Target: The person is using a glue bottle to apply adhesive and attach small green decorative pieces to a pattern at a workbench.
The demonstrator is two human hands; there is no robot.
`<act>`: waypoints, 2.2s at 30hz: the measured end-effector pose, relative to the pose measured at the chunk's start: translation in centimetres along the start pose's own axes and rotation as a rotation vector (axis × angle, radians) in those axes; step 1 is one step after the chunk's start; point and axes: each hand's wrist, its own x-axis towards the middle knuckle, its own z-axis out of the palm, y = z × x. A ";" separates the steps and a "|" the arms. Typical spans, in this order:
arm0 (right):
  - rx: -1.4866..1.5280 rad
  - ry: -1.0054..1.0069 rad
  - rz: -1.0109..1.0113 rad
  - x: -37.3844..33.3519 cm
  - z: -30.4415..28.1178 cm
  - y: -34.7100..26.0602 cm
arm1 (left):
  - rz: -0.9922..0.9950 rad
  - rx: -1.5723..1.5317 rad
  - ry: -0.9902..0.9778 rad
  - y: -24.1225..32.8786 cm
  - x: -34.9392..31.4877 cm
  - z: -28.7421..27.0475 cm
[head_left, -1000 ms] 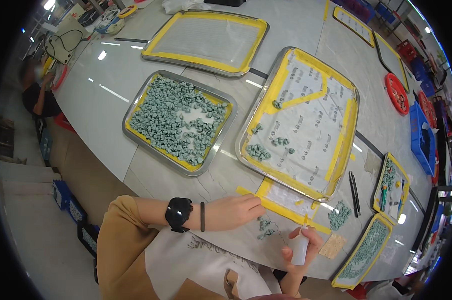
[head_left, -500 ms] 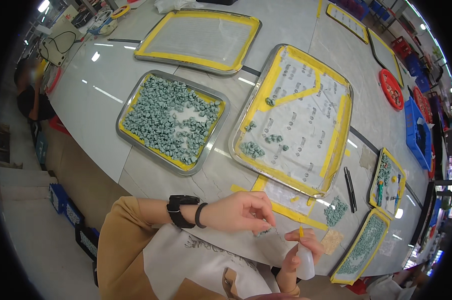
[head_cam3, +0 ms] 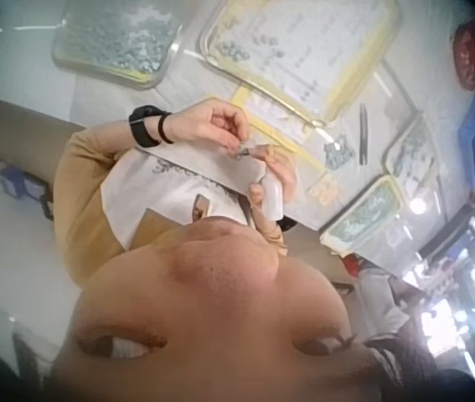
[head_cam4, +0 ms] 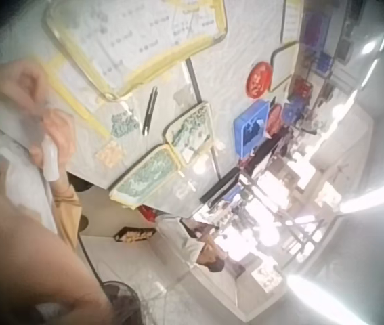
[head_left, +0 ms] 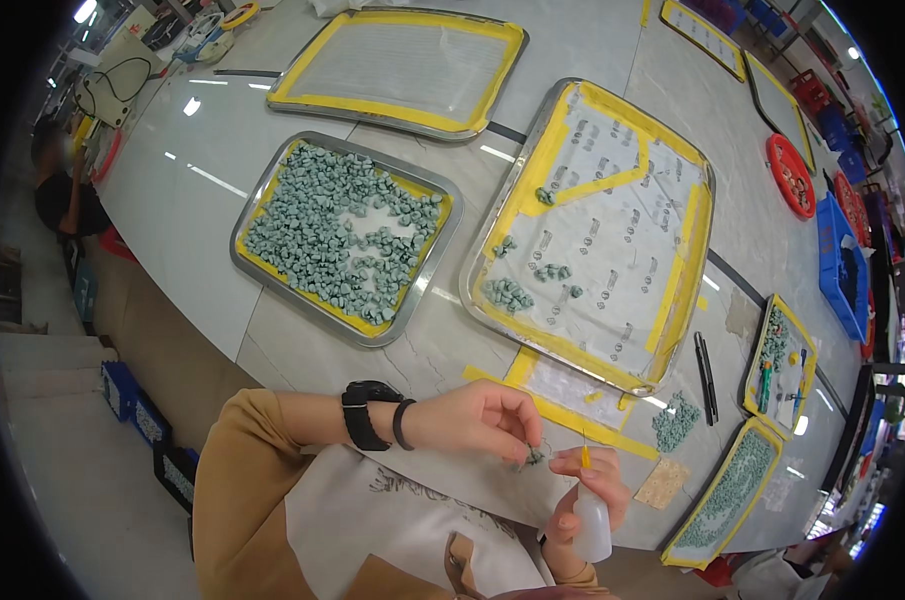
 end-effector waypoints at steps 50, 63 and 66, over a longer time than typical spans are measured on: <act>0.134 -0.064 0.350 -0.2 0.4 0.7 | 0.052 0.021 0.276 0.0 0.4 -0.3; 0.083 -0.145 0.273 0.0 -0.1 1.3 | 0.048 0.044 0.249 0.1 0.4 -0.1; 0.145 -0.144 0.343 -0.4 -0.2 1.1 | 0.045 0.047 0.246 0.1 0.4 -0.2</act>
